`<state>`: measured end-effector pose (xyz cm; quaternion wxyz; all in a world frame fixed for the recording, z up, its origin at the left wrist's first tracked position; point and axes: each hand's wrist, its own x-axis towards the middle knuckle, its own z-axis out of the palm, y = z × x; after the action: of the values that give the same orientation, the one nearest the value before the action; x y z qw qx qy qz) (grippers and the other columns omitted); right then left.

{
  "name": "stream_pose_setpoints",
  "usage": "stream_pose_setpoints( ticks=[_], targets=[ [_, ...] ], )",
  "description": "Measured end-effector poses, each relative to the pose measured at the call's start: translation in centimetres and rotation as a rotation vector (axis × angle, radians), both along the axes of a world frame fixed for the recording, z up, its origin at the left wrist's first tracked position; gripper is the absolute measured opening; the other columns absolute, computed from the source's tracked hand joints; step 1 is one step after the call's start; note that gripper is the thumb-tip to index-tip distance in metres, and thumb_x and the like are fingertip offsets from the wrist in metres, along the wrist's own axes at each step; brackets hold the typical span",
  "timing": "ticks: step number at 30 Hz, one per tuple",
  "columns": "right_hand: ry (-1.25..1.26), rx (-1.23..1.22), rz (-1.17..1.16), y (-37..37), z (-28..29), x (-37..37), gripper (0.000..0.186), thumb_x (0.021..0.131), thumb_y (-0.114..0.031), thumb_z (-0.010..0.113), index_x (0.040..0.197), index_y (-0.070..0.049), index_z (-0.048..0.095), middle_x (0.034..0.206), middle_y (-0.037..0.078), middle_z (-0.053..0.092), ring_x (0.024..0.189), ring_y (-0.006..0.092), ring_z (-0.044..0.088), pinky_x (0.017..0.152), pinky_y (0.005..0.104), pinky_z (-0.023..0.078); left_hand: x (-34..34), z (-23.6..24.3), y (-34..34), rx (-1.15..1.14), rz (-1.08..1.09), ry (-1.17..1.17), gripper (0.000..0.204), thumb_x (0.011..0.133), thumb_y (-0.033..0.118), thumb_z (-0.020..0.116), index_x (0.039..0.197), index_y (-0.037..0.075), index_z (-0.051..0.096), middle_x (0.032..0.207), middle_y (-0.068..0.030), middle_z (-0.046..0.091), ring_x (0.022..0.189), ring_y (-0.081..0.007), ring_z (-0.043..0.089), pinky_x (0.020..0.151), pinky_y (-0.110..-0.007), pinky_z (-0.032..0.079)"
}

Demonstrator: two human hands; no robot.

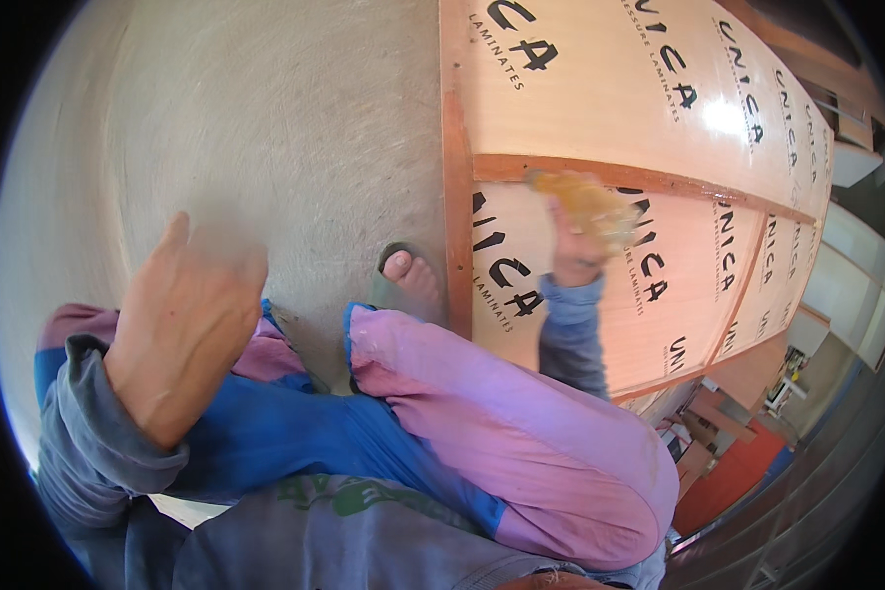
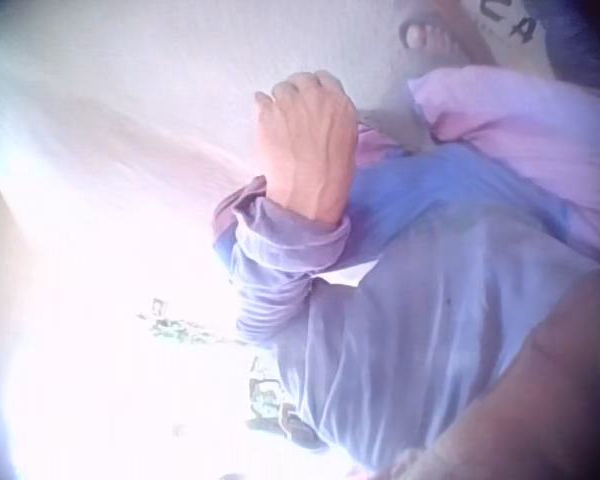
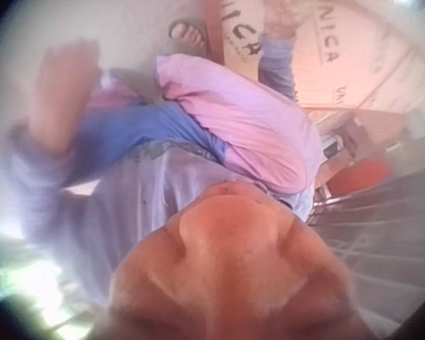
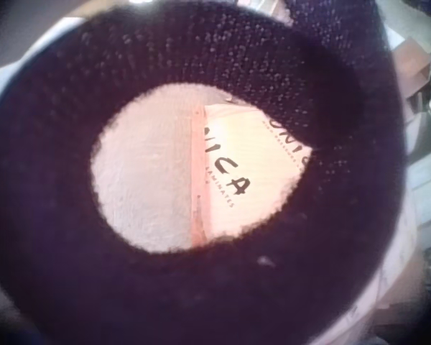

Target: The person sits on the floor and applies a liquid finish to a large wooden board using a plastic bottle with a yellow cap. They repeatedly pour and spread the liquid across the surface of the board.

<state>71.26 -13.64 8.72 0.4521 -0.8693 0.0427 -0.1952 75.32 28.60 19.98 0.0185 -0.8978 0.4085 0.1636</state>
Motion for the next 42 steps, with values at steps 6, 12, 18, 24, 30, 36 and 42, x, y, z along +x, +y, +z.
stream_pose_setpoints(
  ticks=[6, 12, 18, 24, 30, 36, 42],
  targets=[
    [0.199, 0.001, 0.332, 5.8, -1.2, 2.3, 0.043, 0.085, 0.003, 0.080, 0.125, 0.005, 0.063, 0.118, 0.013, 0.071, 0.108, 0.0208, 0.070, 0.094, 0.0343, 0.057, -2.4, -0.2, -1.6, 0.393, -0.335, 0.208, 0.034, 0.095, 0.024, 0.057, 0.117, 0.002, 0.071, 0.109, -0.0151, 0.070, 0.109, -0.0293, 0.065, 0.106, -0.050, 0.044],
    [0.269, -0.133, 0.358, 5.8, -0.1, 4.9, 0.042, 0.083, -0.006, 0.084, 0.121, 0.002, 0.068, 0.111, 0.011, 0.074, 0.103, 0.0210, 0.072, 0.088, 0.0341, 0.059, -4.1, 0.4, -5.3, 0.261, -0.481, 0.395, 0.037, 0.093, 0.030, 0.065, 0.123, 0.009, 0.074, 0.116, -0.0149, 0.072, 0.116, -0.0395, 0.065, 0.100, -0.063, 0.039],
    [0.164, -0.332, 0.201, 7.4, -1.6, 16.4, 0.036, 0.082, -0.017, 0.088, 0.110, 0.000, 0.074, 0.105, 0.009, 0.078, 0.094, 0.0211, 0.074, 0.084, 0.0332, 0.058, -3.7, 1.7, -5.7, 0.097, -0.439, 0.193, 0.035, 0.097, 0.026, 0.057, 0.122, 0.008, 0.074, 0.117, -0.0125, 0.073, 0.113, -0.0374, 0.066, 0.103, -0.062, 0.039],
    [0.029, 0.080, 0.061, 13.1, 0.0, 18.9, 0.032, 0.088, -0.016, 0.083, 0.113, 0.000, 0.070, 0.106, 0.009, 0.075, 0.096, 0.0197, 0.071, 0.087, 0.0348, 0.056, -5.8, 0.7, -4.9, 0.325, -0.393, 0.389, 0.038, 0.100, 0.028, 0.056, 0.129, 0.010, 0.072, 0.125, -0.0108, 0.072, 0.116, -0.0412, 0.064, 0.098, -0.069, 0.037],
    [-0.012, 1.043, -0.133, 24.4, 6.4, 10.3, 0.030, 0.098, -0.008, 0.068, 0.127, -0.004, 0.059, 0.112, 0.005, 0.067, 0.104, 0.0221, 0.066, 0.097, 0.0394, 0.054, -10.4, -5.3, -8.7, 0.380, -0.589, 0.154, 0.048, 0.100, 0.044, 0.049, 0.134, 0.014, 0.065, 0.128, -0.0149, 0.068, 0.121, -0.0347, 0.062, 0.108, -0.062, 0.035],
    [0.087, 1.261, 0.033, 27.5, 12.3, 10.1, 0.029, 0.101, -0.012, 0.066, 0.128, -0.006, 0.060, 0.124, 0.010, 0.066, 0.116, 0.0242, 0.063, 0.101, 0.0459, 0.053, -5.1, -1.7, -3.7, -0.176, -0.403, 0.043, 0.038, 0.094, 0.021, 0.052, 0.112, -0.007, 0.069, 0.106, -0.0218, 0.071, 0.100, -0.0369, 0.068, 0.093, -0.070, 0.045],
    [-0.386, 0.687, 0.256, 23.3, 20.0, 15.8, 0.037, 0.098, -0.010, 0.070, 0.132, -0.006, 0.057, 0.122, 0.012, 0.067, 0.115, 0.0266, 0.065, 0.098, 0.0494, 0.056, -4.5, -1.5, 1.6, -0.155, -0.332, 0.184, 0.033, 0.094, 0.023, 0.055, 0.108, -0.003, 0.070, 0.100, -0.0156, 0.068, 0.096, -0.0313, 0.066, 0.090, -0.059, 0.046]
  ],
)
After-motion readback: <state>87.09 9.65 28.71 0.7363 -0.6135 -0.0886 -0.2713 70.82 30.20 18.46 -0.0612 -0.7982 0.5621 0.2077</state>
